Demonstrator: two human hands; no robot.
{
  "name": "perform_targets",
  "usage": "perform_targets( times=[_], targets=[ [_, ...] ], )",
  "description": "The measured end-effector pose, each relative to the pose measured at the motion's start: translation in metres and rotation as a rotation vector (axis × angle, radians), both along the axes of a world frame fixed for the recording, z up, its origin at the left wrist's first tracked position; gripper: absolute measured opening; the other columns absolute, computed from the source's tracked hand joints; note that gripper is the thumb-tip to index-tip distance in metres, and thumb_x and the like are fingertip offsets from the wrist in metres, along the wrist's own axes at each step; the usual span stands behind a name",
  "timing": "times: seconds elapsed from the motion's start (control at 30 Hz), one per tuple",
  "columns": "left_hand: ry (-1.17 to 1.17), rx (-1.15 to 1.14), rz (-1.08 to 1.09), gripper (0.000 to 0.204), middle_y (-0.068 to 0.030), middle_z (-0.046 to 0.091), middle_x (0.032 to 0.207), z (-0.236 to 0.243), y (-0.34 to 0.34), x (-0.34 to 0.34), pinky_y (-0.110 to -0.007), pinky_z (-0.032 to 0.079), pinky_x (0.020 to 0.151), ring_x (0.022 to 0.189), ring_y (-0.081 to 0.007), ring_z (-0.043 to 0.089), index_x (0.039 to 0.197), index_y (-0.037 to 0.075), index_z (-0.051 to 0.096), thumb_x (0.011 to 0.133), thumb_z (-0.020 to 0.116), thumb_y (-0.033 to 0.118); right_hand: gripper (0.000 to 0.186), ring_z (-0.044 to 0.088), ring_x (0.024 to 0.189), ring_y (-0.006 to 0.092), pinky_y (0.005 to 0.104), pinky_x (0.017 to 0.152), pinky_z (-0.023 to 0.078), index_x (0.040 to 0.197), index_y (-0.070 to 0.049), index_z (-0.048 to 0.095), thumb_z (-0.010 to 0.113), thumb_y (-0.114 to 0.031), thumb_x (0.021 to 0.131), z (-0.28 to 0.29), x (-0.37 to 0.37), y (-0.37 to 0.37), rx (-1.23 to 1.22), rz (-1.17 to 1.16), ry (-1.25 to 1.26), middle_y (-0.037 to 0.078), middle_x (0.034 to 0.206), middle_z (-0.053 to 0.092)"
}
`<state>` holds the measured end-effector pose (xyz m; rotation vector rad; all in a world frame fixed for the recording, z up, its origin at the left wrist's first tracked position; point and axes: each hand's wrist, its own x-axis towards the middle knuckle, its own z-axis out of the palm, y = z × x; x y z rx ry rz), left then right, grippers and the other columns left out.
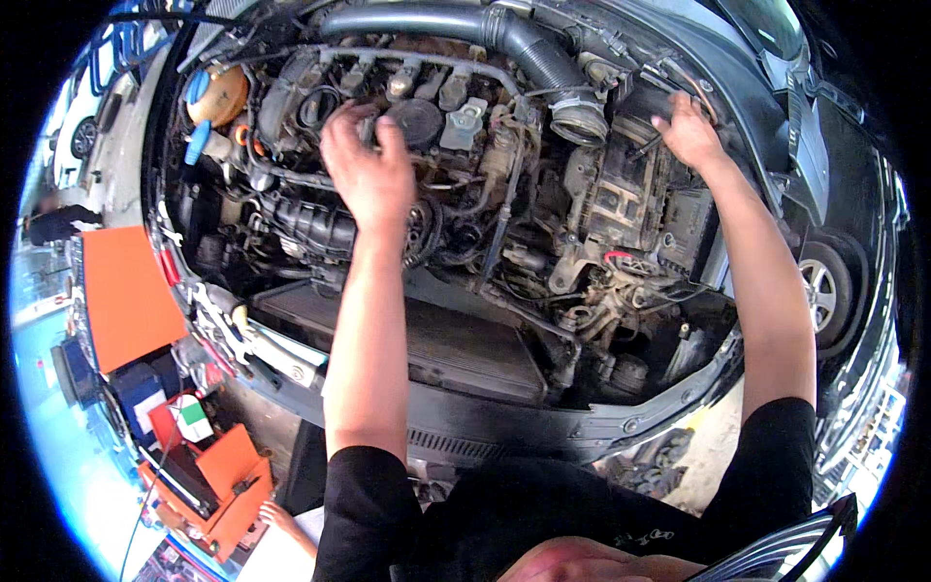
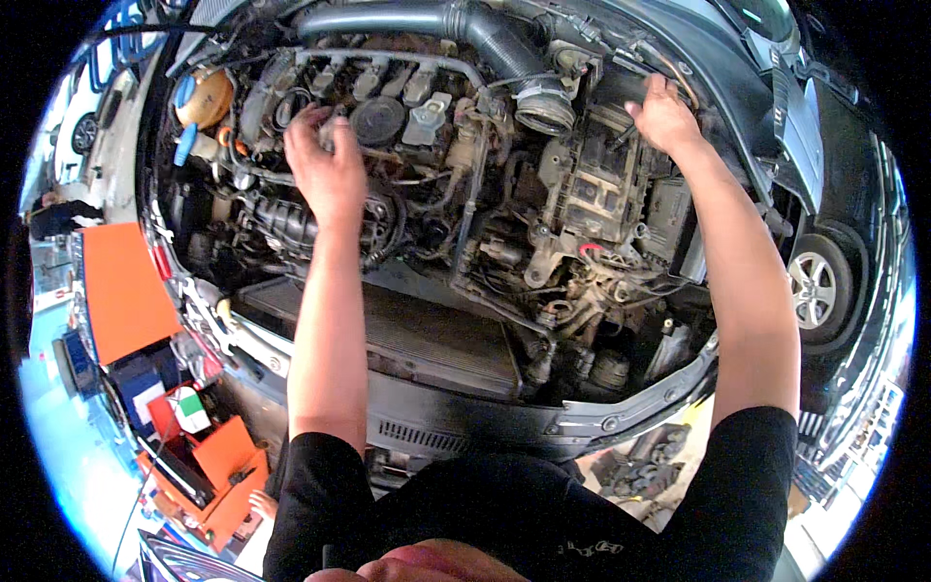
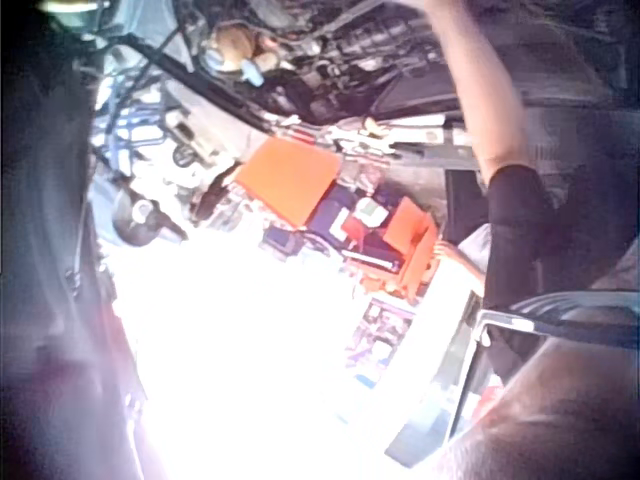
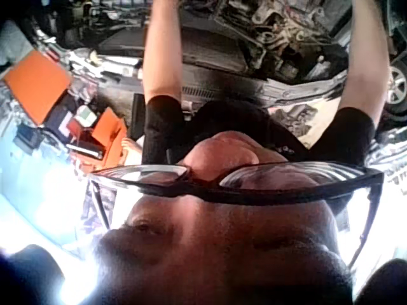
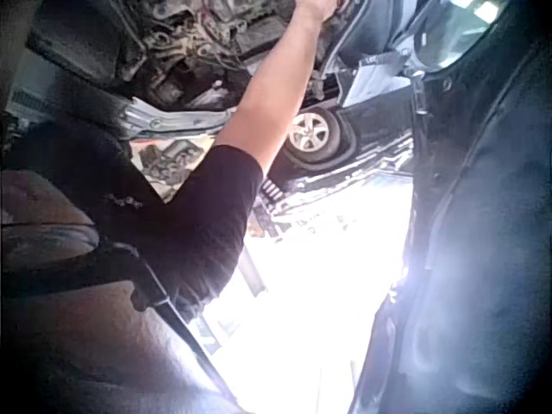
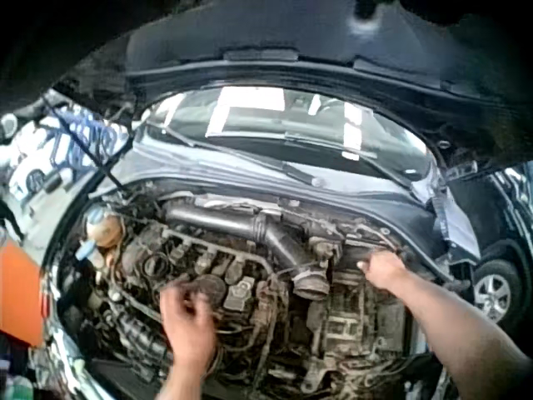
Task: The person works on a car engine with the hood open, using a wrench to loosen bolts and remove a plastic cover. They then use pliers to remove a hose clamp and detach a hose from the engine.
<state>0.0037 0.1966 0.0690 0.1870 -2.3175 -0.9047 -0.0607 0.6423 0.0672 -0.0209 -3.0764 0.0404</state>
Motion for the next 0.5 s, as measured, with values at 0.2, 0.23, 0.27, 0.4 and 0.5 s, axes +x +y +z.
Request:
perform_targets(
  times=[0.2, 0.23, 0.27, 0.4, 0.5],
  targets=[
    [-0.073, -0.298, -0.284, 0.039, -0.0215, 0.052, 0.144, -0.028, -0.003, -0.062, -0.052, 0.035, 0.118, 0.138, -0.0397, 0.045, 0.126, -0.002, 0.059, 0.097, 0.063, 0.023, 0.046, 0.062, 0.123, 0.0424, 0.0498, 0.105, 0.051, 0.131, 0.008, 0.052, 0.056, -0.030, 0.105, 0.020, -0.008, -0.016, 0.050, -0.121, -0.303, 0.030, 0.133, 0.061],
    [-0.136, -0.332, -0.312, 0.042, -0.0220, 0.049, 0.150, -0.033, 0.004, -0.069, -0.051, 0.032, 0.121, 0.144, -0.0397, 0.040, 0.129, -0.003, 0.058, 0.099, 0.059, 0.027, 0.047, 0.063, 0.122, 0.0424, 0.0496, 0.105, 0.052, 0.129, 0.009, 0.054, 0.055, -0.031, 0.105, 0.000, -0.009, -0.004, 0.060, -0.021, -0.194, 0.030, 0.130, 0.063],
    [-0.185, -0.476, -0.320, 0.046, -0.0189, 0.046, 0.156, -0.044, 0.001, -0.077, -0.050, 0.028, 0.124, 0.148, -0.0369, 0.037, 0.134, -0.001, 0.057, 0.101, 0.054, 0.031, 0.048, 0.063, 0.121, 0.0425, 0.0496, 0.104, 0.052, 0.128, 0.009, 0.054, 0.056, -0.033, 0.105, -0.011, -0.012, 0.006, 0.080, 0.070, -0.155, 0.030, 0.129, 0.064],
    [-0.182, -0.557, -0.378, 0.042, -0.0112, 0.054, 0.153, -0.061, 0.015, -0.084, -0.048, 0.026, 0.125, 0.147, -0.0288, 0.042, 0.132, 0.008, 0.066, 0.103, 0.047, 0.034, 0.051, 0.061, 0.124, 0.0422, 0.0505, 0.102, 0.052, 0.129, 0.010, 0.050, 0.060, -0.033, 0.104, 0.005, -0.013, 0.011, 0.046, -0.106, -0.340, 0.033, 0.128, 0.062],
    [-0.203, -0.625, -0.339, 0.041, -0.0095, 0.057, 0.150, -0.062, 0.012, -0.086, -0.048, 0.030, 0.123, 0.143, -0.0317, 0.046, 0.131, 0.008, 0.066, 0.105, 0.047, 0.033, 0.050, 0.065, 0.119, 0.0423, 0.0508, 0.101, 0.053, 0.129, 0.011, 0.049, 0.060, -0.030, 0.103, -0.004, -0.012, 0.021, 0.008, -0.007, -0.202, 0.034, 0.119, 0.066]
  ],
)
